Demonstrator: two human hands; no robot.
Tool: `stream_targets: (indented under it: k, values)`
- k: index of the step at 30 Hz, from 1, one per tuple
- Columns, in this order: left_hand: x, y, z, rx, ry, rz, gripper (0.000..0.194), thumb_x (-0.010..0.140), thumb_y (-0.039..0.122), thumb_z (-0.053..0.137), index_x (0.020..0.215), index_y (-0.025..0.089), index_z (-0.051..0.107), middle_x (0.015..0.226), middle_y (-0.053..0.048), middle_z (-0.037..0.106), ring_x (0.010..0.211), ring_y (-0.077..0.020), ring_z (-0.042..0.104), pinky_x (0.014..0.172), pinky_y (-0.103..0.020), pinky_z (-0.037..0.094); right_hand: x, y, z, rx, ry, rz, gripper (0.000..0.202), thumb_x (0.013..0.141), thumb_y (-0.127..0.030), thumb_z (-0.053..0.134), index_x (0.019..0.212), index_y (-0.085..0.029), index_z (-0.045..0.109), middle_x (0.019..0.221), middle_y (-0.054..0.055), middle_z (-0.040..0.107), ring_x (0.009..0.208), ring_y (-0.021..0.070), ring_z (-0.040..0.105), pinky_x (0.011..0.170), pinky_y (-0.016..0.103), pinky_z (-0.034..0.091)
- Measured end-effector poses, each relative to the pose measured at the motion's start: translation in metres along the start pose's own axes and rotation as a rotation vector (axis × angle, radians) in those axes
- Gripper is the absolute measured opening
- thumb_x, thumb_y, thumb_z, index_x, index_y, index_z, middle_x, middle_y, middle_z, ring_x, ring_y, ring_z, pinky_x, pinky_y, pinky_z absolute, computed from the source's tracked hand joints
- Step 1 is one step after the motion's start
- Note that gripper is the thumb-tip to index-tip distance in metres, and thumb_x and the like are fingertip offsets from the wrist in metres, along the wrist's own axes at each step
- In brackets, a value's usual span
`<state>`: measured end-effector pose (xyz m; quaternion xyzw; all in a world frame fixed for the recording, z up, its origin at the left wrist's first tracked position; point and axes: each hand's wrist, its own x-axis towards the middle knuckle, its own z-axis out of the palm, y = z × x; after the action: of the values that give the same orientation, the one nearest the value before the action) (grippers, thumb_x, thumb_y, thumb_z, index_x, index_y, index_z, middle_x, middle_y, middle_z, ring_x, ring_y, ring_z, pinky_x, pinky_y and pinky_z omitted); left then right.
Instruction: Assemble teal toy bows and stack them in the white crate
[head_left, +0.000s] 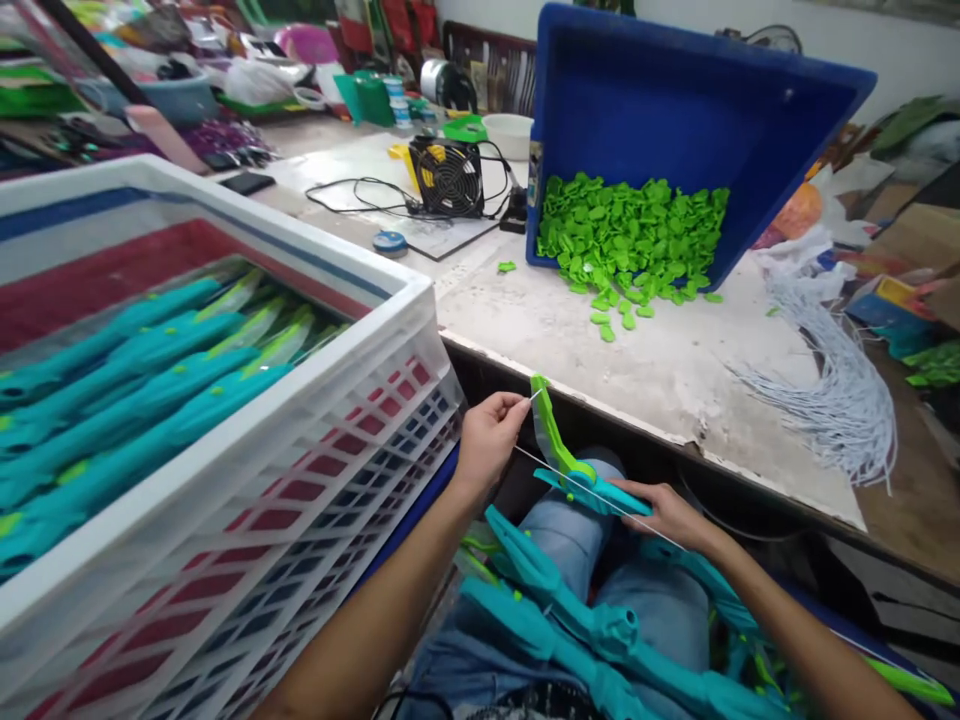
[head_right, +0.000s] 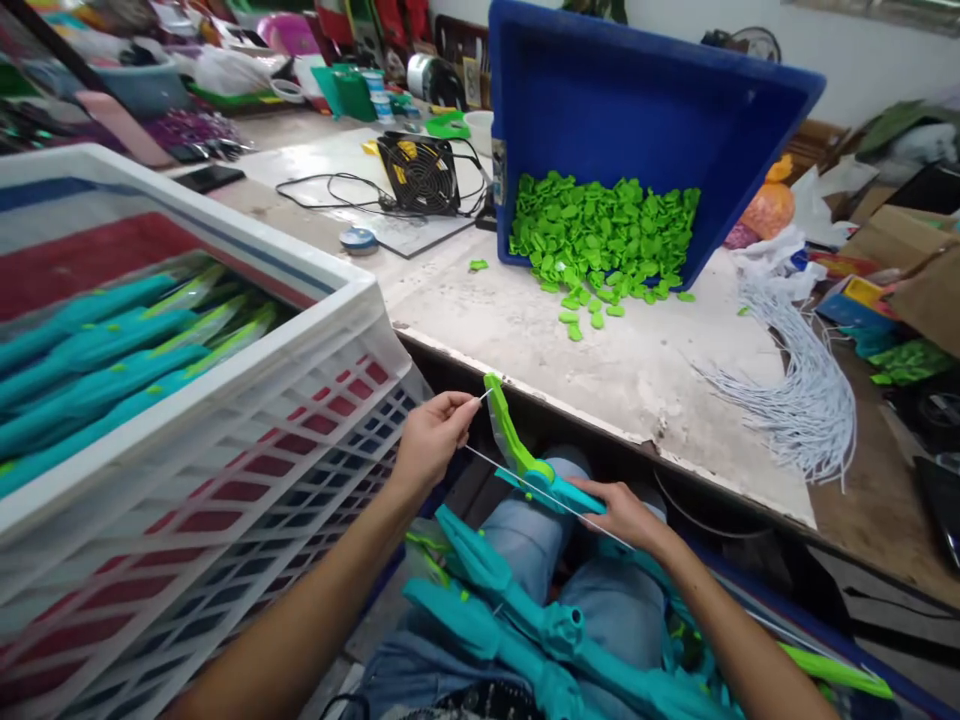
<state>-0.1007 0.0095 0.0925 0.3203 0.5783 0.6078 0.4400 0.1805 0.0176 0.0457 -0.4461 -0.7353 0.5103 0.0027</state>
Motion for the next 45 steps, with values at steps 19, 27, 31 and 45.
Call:
stream_targets:
  k: [19, 27, 31, 45]
  values:
    - [0.022, 0.002, 0.014, -0.004, -0.097, 0.062, 0.031, 0.069, 0.042, 0.07, 0.072, 0.015, 0.055, 0.045, 0.007, 0.049, 0.037, -0.0063, 0.04, 0.037, -0.018, 0.031, -0.001, 0.002, 0.006, -0.166, 0.04, 0.003, 0.058, 0.077, -0.027, 0.054, 0.134, -0.021, 0.054, 0.065, -0.004, 0.062, 0.053, 0.0123, 0.049, 0.056, 0.023, 0.04]
    - [0.03, 0.011, -0.004, -0.133, -0.266, -0.15, 0.05, 0.055, 0.045, 0.082, 0.083, 0.012, 0.056, 0.046, 0.006, 0.054, 0.035, -0.0063, 0.043, 0.039, -0.02, 0.041, -0.003, -0.017, -0.005, -0.256, 0.084, -0.157, 0.046, 0.086, -0.041, 0.055, 0.128, -0.023, 0.06, 0.105, 0.006, 0.07, 0.087, 0.0229, 0.065, 0.079, 0.032, 0.05]
    - [0.024, 0.005, -0.015, -0.219, -0.28, -0.147, 0.052, 0.058, 0.045, 0.081, 0.091, 0.011, 0.058, 0.048, 0.006, 0.054, 0.037, -0.0063, 0.043, 0.042, -0.021, 0.043, 0.031, -0.057, -0.016, -0.165, 0.439, -0.302, 0.033, 0.09, -0.039, 0.05, 0.108, -0.021, 0.07, 0.106, 0.01, 0.069, 0.1, 0.0229, 0.063, 0.092, 0.037, 0.048]
    - [0.015, 0.001, -0.031, -0.198, -0.26, -0.155, 0.046, 0.065, 0.045, 0.076, 0.093, 0.013, 0.059, 0.05, 0.006, 0.054, 0.039, -0.0078, 0.045, 0.045, -0.022, 0.043, 0.127, -0.14, 0.017, 0.434, 0.363, -0.33, 0.02, 0.072, -0.037, 0.064, 0.075, -0.017, 0.066, 0.064, -0.001, 0.063, 0.06, 0.0129, 0.057, 0.059, 0.025, 0.047]
